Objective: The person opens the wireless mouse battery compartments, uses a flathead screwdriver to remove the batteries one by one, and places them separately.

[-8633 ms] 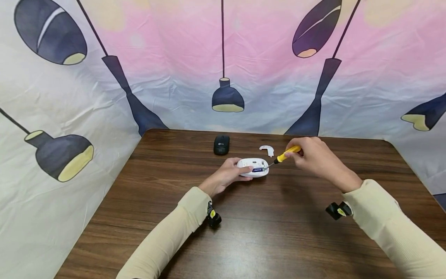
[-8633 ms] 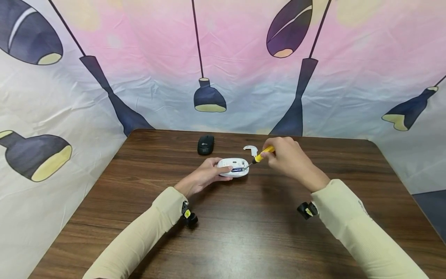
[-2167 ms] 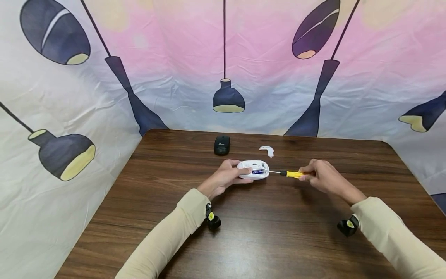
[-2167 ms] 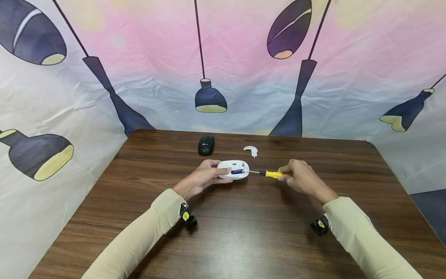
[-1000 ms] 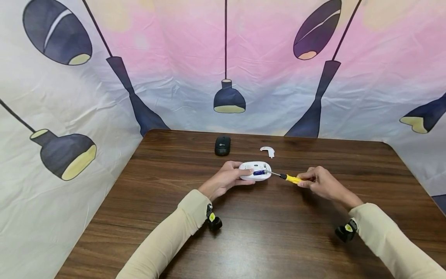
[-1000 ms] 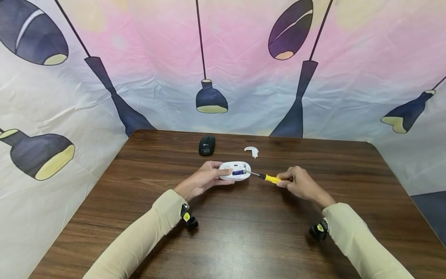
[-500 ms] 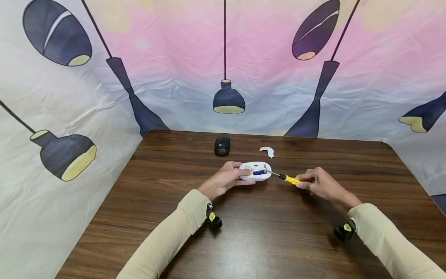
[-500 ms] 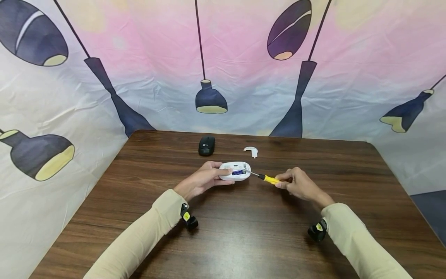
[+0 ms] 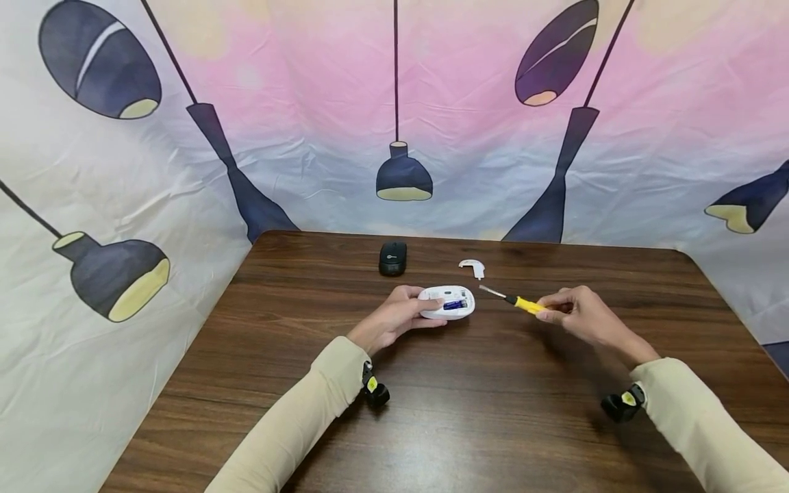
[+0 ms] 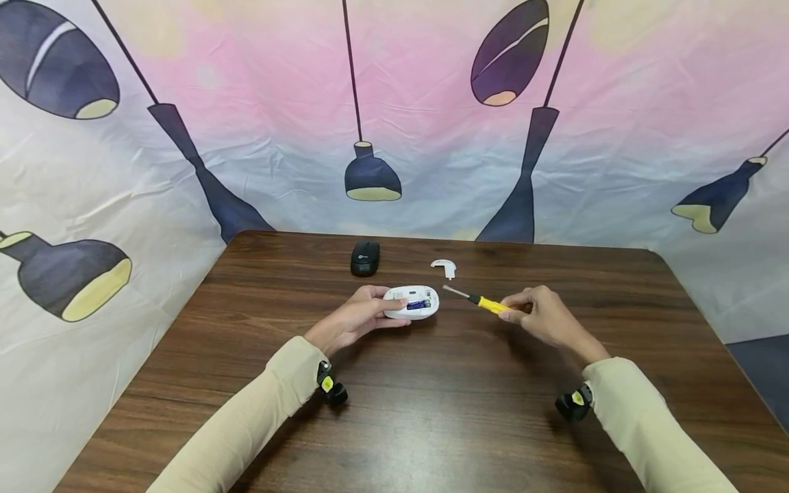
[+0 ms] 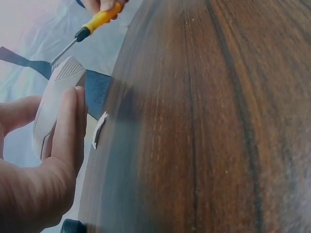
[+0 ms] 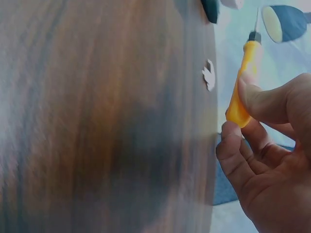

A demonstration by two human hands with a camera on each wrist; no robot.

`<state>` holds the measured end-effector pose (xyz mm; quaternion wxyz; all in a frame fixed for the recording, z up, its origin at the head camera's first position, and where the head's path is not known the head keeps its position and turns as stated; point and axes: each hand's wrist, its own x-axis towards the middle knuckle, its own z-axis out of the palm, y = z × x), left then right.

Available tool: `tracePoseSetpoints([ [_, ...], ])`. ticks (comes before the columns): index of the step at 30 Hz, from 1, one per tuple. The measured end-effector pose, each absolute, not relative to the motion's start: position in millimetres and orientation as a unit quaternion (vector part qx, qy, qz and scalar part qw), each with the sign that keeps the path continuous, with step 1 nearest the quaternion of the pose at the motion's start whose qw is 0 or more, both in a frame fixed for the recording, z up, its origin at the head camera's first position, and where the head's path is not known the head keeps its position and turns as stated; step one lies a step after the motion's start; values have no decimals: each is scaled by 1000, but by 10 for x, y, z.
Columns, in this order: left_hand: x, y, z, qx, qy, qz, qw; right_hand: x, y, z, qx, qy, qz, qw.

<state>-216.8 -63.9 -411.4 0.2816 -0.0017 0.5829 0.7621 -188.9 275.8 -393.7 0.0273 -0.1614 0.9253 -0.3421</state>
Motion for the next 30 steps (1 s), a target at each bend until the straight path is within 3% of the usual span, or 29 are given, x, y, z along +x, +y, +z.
tracePoseSetpoints([
  [13,-2147,-655,-4105,7,574,767,286,-1883,2964,-3855,-95,945,-314,2],
  [30,-2135,-652,-4103,5,580,761,291,-1831,3096,-4041,15,945,-324,39],
])
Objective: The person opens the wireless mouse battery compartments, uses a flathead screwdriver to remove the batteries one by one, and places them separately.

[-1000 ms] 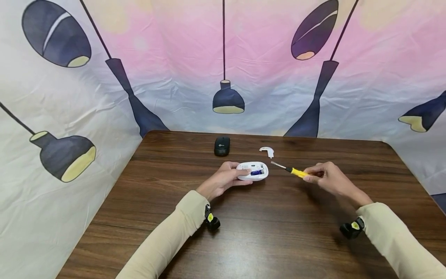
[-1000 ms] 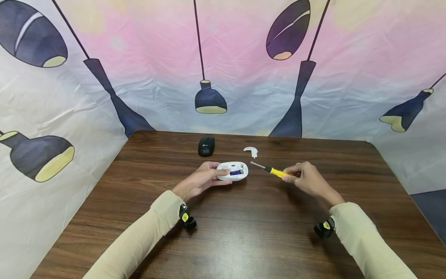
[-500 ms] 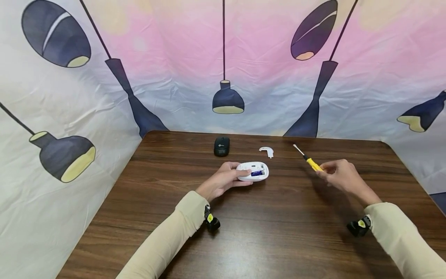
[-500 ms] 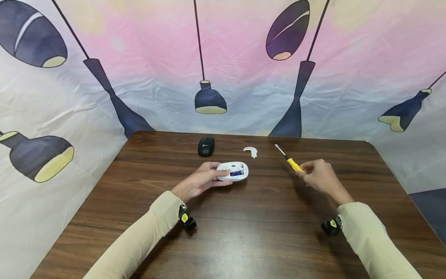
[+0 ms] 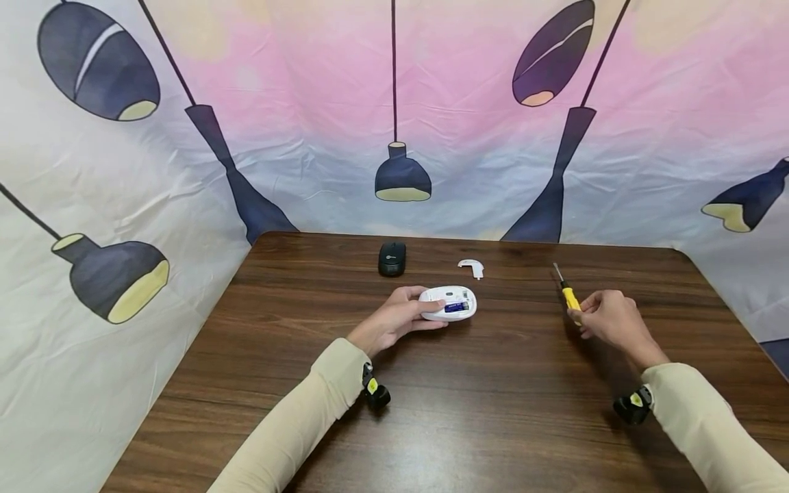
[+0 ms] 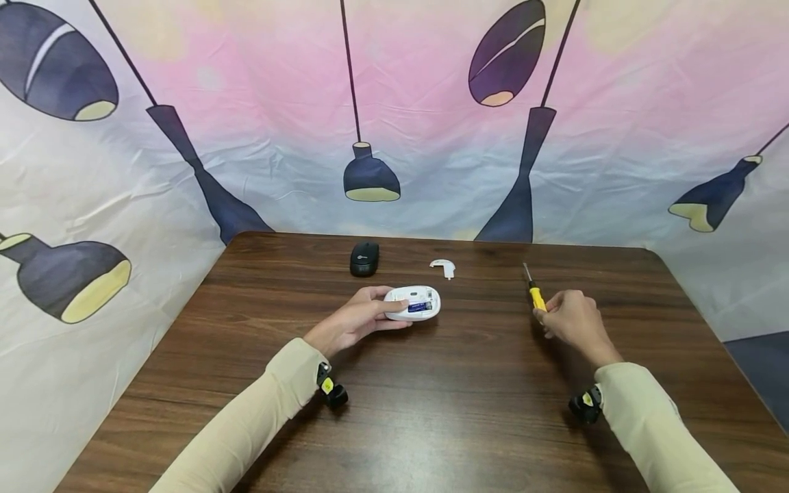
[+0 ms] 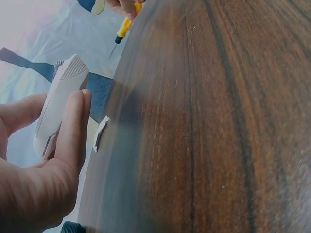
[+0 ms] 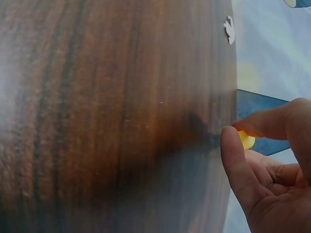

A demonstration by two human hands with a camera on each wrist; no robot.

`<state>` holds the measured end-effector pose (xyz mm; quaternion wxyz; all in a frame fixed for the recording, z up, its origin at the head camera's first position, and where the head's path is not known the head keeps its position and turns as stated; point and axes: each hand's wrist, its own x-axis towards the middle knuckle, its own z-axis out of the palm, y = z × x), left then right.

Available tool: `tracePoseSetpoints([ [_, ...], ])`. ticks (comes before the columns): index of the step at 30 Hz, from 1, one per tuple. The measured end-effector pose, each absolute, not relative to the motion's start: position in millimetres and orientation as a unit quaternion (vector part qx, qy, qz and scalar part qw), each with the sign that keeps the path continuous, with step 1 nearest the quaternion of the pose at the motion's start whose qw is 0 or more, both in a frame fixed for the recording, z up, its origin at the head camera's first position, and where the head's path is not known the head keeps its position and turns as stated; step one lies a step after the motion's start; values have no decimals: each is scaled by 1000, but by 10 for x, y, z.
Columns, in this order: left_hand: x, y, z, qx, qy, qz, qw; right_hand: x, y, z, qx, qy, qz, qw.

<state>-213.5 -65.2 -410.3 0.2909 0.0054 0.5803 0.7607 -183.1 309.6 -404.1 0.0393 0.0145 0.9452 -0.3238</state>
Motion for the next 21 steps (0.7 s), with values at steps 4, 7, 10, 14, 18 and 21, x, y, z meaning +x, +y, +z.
tracePoseSetpoints([
  [4,-2127,-649,-4094,9,589,754,291,-1823,3111,-4073,21,945,-322,49],
  [7,-2120,-645,-4085,9,592,752,291,-1823,3112,-4091,30,946,-319,56],
  [10,-2122,-644,-4087,8,593,751,290,-1831,3110,-4114,40,944,-322,65],
  [14,-2125,-641,-4081,7,596,748,293,-1830,3103,-4151,48,940,-332,68],
  [18,-2129,-639,-4072,6,595,748,295,-1820,3101,-4174,48,938,-336,63],
  [21,-2144,-638,-4080,6,593,749,295,-1821,3109,-4172,48,938,-337,66],
])
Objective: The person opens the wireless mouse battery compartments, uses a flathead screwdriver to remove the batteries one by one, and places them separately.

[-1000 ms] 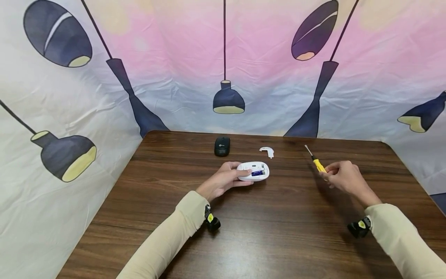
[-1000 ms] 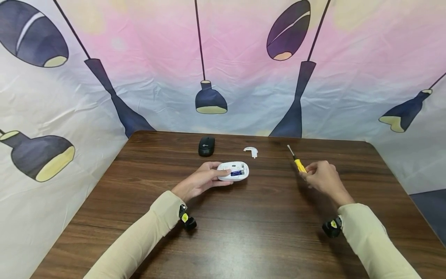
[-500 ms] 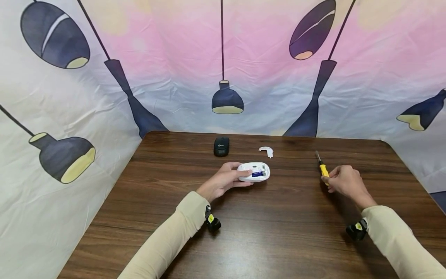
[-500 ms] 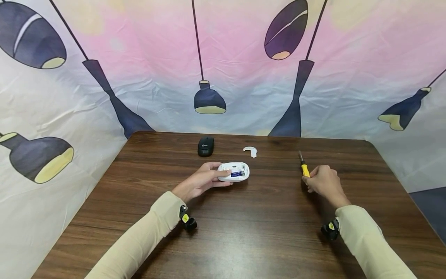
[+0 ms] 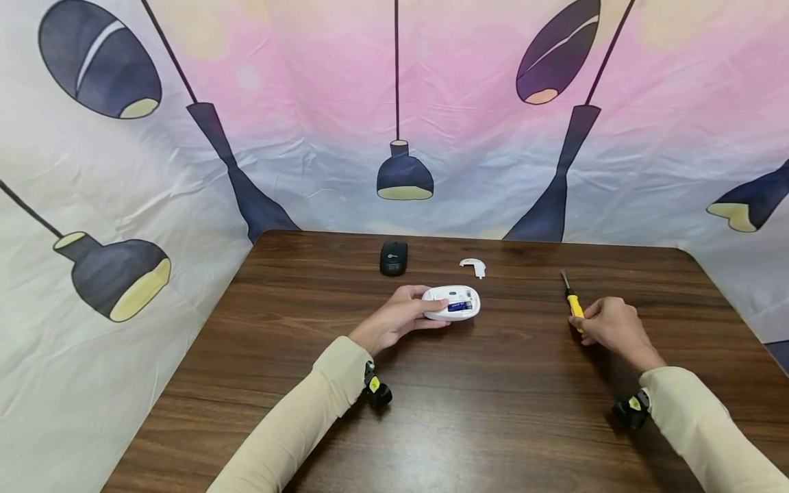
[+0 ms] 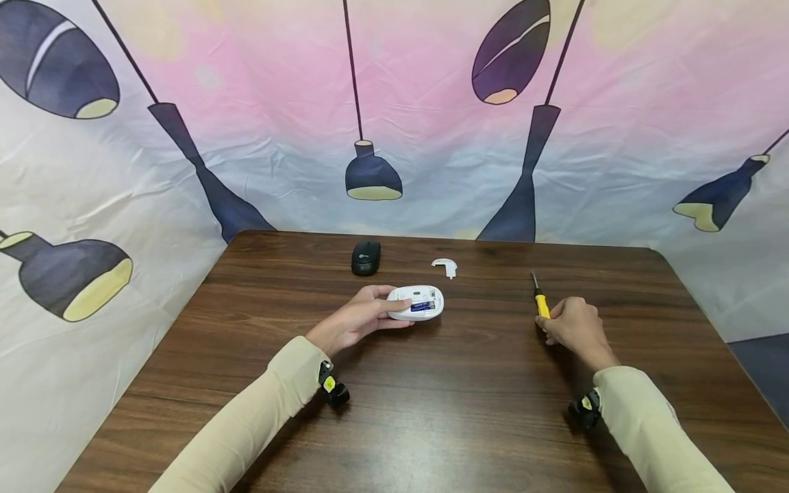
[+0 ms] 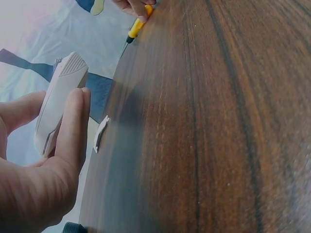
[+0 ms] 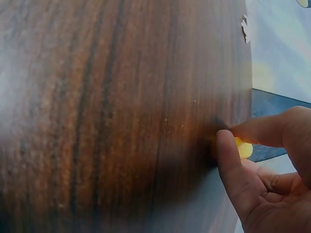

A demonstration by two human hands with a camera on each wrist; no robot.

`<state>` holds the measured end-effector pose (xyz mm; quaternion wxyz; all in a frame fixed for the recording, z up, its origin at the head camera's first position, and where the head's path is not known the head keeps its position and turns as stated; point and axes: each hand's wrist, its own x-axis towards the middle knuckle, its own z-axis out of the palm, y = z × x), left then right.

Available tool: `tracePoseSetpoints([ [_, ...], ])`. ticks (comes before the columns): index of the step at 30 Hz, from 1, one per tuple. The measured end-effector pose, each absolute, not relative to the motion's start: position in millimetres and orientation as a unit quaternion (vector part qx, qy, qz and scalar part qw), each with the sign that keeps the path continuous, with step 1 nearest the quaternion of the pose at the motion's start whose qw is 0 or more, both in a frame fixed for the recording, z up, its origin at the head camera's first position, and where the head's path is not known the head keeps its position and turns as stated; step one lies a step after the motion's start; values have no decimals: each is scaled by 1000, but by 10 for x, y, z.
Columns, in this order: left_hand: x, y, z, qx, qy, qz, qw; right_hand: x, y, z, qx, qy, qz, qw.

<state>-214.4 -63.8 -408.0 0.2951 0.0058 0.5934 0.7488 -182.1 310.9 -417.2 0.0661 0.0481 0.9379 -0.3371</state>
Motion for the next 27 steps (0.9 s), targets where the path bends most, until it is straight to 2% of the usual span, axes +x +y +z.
tracePoseSetpoints([
  [16,-2154,-630,-4074,1,594,747,298,-1784,3157,-3967,40,950,-294,99],
  [23,-2144,-619,-4061,-3,593,748,296,-1785,3043,-3844,-5,968,-250,30],
  [27,-2145,-604,-4072,-7,594,748,296,-1771,2854,-3778,-33,966,-258,9],
])
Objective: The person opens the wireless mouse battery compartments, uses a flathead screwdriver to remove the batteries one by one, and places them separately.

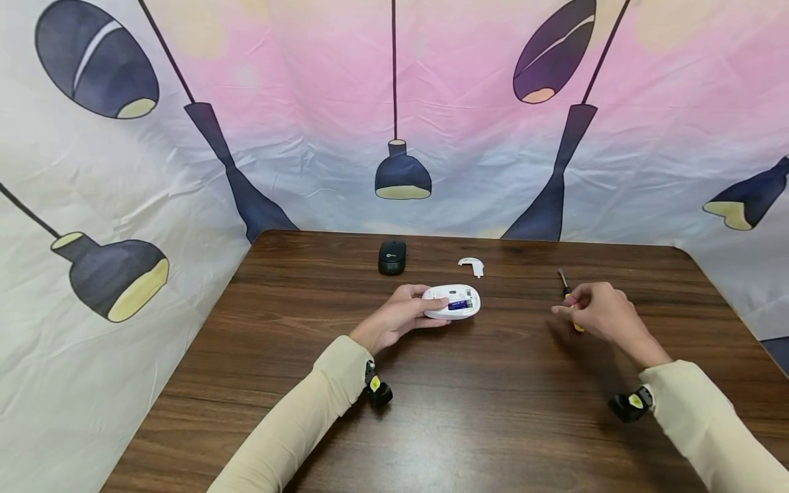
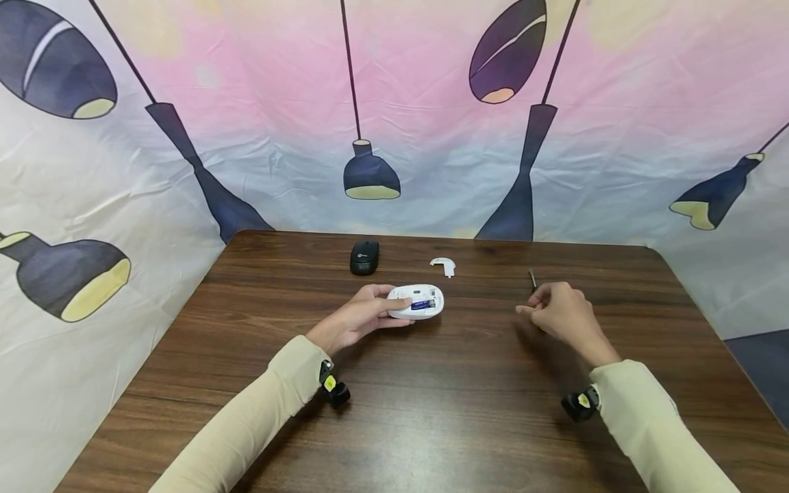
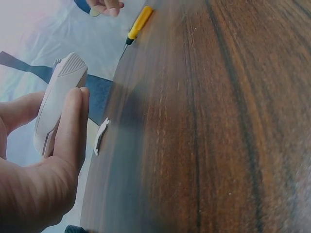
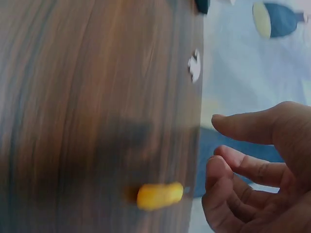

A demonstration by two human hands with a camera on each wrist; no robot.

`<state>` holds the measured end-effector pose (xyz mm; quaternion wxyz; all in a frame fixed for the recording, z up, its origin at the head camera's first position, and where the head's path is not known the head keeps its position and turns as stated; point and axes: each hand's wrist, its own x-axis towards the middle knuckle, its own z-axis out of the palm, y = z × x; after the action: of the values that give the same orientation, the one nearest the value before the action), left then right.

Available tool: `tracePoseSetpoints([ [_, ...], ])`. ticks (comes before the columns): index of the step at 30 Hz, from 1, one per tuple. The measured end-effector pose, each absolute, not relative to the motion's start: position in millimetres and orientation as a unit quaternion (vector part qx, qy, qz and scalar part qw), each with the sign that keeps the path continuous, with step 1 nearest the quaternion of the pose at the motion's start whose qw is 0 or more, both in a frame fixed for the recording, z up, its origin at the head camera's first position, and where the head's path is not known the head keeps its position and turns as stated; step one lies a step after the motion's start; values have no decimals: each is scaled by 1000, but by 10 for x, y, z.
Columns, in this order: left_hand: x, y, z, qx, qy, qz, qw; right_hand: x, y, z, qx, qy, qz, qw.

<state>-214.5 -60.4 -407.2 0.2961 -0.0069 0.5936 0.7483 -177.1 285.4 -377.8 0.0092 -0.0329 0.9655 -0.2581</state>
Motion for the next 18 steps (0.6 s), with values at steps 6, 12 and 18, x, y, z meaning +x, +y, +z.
tracePoseSetpoints([
  [6,-2155,-585,-4077,-10,596,748,293,-1764,2553,-3725,-80,958,-275,2],
  [12,-2149,-561,-4075,-8,595,750,288,-1792,2344,-3739,-122,943,-309,-6],
  [18,-2135,-549,-4080,-7,596,750,287,-1852,2168,-3813,-185,919,-347,-37],
])
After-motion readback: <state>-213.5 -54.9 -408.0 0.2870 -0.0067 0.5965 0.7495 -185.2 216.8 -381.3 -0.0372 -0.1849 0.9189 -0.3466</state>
